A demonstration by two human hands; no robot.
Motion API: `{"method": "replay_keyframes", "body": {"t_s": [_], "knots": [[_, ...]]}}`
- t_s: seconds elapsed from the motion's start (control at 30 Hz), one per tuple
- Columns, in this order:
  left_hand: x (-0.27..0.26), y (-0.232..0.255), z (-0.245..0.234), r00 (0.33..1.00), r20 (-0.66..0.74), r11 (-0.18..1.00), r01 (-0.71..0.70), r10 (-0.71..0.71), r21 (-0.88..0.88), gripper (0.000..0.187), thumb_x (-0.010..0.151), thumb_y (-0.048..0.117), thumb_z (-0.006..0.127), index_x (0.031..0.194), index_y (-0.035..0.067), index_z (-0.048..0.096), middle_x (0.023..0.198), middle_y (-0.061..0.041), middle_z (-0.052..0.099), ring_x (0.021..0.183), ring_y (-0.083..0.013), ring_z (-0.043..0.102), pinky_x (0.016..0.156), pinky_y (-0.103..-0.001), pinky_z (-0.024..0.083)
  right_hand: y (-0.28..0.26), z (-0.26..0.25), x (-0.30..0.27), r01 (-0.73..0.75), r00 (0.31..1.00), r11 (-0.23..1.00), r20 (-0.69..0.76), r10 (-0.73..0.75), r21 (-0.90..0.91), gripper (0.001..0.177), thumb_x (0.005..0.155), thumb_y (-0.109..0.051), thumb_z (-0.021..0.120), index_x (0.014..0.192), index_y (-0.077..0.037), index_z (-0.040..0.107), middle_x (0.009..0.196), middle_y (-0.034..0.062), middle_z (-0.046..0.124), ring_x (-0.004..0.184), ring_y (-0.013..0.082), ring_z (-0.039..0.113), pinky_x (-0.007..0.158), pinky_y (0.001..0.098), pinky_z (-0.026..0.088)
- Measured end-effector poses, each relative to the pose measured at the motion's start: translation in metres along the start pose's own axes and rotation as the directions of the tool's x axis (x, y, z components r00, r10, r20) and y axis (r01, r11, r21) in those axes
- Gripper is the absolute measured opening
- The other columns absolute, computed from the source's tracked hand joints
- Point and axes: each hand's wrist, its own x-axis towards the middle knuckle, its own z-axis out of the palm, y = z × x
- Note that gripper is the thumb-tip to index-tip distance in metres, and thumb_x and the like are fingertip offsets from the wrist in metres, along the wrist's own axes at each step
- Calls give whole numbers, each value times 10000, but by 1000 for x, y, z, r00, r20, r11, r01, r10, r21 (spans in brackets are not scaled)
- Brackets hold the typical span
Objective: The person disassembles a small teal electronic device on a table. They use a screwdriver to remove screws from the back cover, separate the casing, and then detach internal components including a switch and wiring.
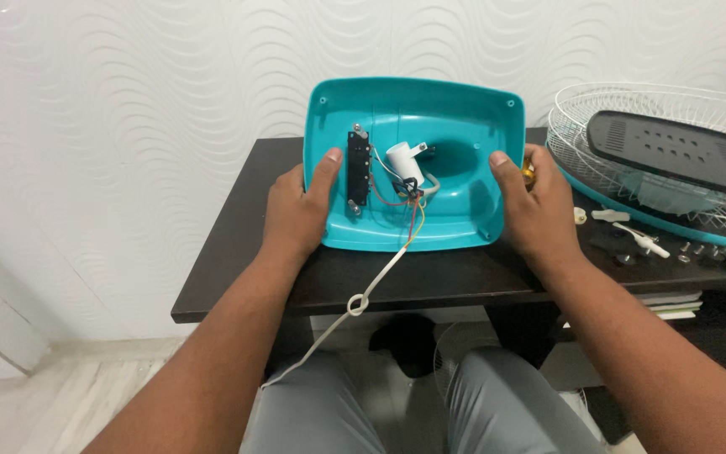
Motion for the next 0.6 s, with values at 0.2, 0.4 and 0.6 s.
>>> {"method": "replay_keyframes", "body": {"t_s": [0.2,0.4,0.6], "knots": [[3,-2,1,998,6,998,-64,64,-15,636,958,587,506,788,3,692,669,-144,669,658,-269,674,667,-416,506,-8,-1,1,-7,1000,999,-21,6,-50,403,1056,-390,571,1134,-3,654,861,76,660,764,139,607,700,315,490],[8,-7,3,999,33,1000,3,-2,-6,664,979,593,446,838,-11,684,708,-186,670,695,-316,671,704,-446,504,-9,0,0,-66,998,994,-4,66,-85,389,1072,-381,552,1074,-4,647,782,80,603,715,150,562,671,336,465],[13,-20,7,997,68,999,40,-42,34,751,990,635,349,862,-25,684,742,-212,671,736,-334,662,749,-467,489,-7,0,0,-93,995,994,24,95,-62,387,1060,-386,554,1020,-12,644,769,66,583,700,148,542,661,334,453]]}}
